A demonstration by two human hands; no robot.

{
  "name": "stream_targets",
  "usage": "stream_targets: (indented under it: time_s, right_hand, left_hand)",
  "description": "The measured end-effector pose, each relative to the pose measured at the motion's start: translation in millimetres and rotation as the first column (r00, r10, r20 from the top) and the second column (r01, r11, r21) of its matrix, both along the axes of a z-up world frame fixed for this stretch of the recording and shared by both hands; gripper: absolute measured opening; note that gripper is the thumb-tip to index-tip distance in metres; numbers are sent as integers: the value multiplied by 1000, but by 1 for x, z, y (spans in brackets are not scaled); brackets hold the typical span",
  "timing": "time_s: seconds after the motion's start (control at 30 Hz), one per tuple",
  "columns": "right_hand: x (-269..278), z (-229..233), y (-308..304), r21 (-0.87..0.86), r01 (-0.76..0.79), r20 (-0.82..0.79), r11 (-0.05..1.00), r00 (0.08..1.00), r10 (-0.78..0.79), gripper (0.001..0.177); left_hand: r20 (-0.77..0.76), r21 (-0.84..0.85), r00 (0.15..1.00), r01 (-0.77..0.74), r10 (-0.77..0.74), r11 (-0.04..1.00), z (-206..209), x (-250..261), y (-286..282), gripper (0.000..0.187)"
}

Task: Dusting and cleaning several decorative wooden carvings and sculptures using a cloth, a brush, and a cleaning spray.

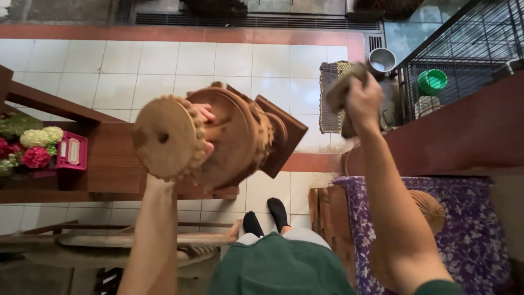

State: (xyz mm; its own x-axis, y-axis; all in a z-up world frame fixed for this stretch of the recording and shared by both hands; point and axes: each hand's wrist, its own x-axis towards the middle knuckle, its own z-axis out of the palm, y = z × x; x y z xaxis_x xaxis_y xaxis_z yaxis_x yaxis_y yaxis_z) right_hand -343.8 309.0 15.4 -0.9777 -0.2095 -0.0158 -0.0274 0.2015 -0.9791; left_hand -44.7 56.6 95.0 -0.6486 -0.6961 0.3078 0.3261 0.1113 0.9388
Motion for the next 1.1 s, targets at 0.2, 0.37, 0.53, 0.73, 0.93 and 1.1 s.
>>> stream_targets:
  time_s: [0.2, 0.37, 0.53, 0.73, 0.93, 1.1]
  right_hand:
    - [15, -56, -91, 545, -681, -295, 490, 391, 872, 54]
    - [37, -42, -99, 651, -735, 145, 190, 366, 919, 31]
    - [29, -74, -46, 731, -637, 6, 245, 365, 931, 33]
    - [54, -44, 25, 763, -512, -93, 394, 516, 852, 32]
    - [98, -87, 90, 823, -236, -424, 517, 350, 835, 31]
    - [133, -46, 73, 860, -383, -135, 338, 467, 874, 57]
  left_hand:
    - [18, -14, 995, 99, -99, 995, 8, -4, 1, 38]
    - [54, -19, 983, 178, -177, 984, 8, 1, 2, 38]
    - [11, 64, 972, 235, -236, 970, 2, -8, 14, 37]
    - [-30, 112, 961, 275, -274, 955, 8, -26, 38, 30]
    - [59, -118, 979, 201, -196, 972, 0, -45, 43, 35]
    - [-12, -137, 991, 130, -133, 982, -1, -48, 40, 52]
